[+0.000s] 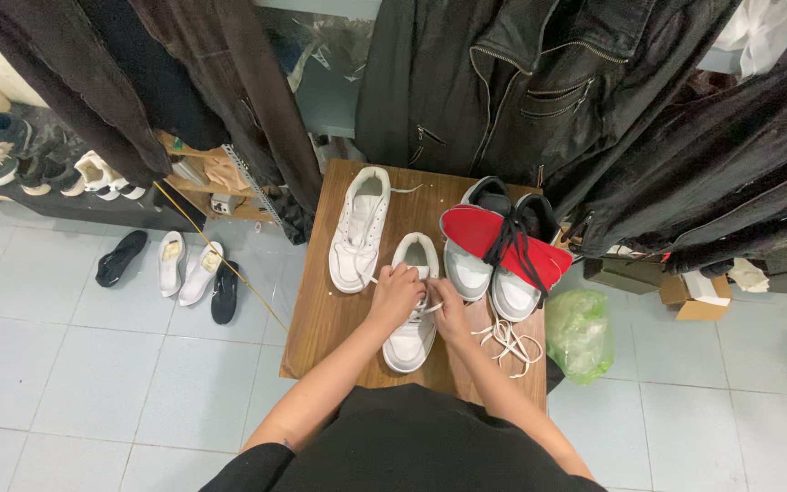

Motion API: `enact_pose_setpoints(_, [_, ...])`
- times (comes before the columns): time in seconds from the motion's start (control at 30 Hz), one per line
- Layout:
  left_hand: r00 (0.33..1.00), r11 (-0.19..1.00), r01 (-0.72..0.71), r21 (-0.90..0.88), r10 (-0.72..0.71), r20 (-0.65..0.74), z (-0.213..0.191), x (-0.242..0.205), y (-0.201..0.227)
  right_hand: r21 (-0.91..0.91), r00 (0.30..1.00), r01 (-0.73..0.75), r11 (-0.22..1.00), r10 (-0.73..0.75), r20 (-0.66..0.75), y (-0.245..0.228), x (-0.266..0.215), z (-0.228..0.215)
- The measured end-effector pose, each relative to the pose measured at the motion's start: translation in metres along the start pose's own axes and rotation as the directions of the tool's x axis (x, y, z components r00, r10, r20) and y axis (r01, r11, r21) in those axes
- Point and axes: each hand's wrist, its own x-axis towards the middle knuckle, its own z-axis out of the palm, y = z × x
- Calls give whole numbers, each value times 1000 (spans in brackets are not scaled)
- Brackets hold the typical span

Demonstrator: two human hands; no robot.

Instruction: The person laces a white sneaker by threading the laces through the eyelets on the upper part of the shoe.

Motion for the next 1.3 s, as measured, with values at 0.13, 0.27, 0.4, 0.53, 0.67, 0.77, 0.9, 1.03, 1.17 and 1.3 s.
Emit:
enact_pose_setpoints(0.13, [999, 997, -40, 72, 41, -14, -15, -1, -3, -114, 975, 88, 990, -63, 212, -16, 25, -32])
enact_pose_setpoints(0.27, [993, 992, 75, 98, -66, -96, -47, -6, -16, -232, 937, 89, 969, -3, 348, -32, 42, -53])
enact_pose_setpoints(0.4, [947, 980, 194, 42, -176, -268, -100, -25, -48, -280, 929, 99, 955, 12, 371, -42, 44, -48])
enact_pose_setpoints(0.53, [712, 907, 414, -78, -375, -594, -174, -51, -102, -233, 937, 57, 971, 29, 349, -46, 41, -48])
enact_pose_setpoints(0.67, [622, 855, 513, -70, -428, -656, -231, -83, -139, -233, 929, -11, 972, 96, 358, -48, 41, -45])
enact_pose_setpoints(0.77, [652, 852, 513, -102, -464, -599, -236, -92, -142, -223, 925, -2, 975, 86, 371, -47, 42, -46])
enact_pose_setpoints(0.9, [655, 864, 503, -16, -393, -645, -239, -97, -152, -206, 916, 20, 978, 65, 397, -47, 43, -45])
enact_pose_setpoints(1.03, [591, 856, 516, -23, -375, -714, -266, -107, -176, -235, 905, 33, 971, 71, 420, -50, 43, -45])
enact_pose_setpoints(1.17, [602, 870, 491, 47, -300, -740, -293, -110, -173, -272, 924, 69, 960, 41, 380, -60, 47, -41])
enact_pose_setpoints(1.3, [568, 928, 357, -103, -303, -765, -301, -92, -147, -420, 987, 45, 906, 24, 157, -68, 41, -15])
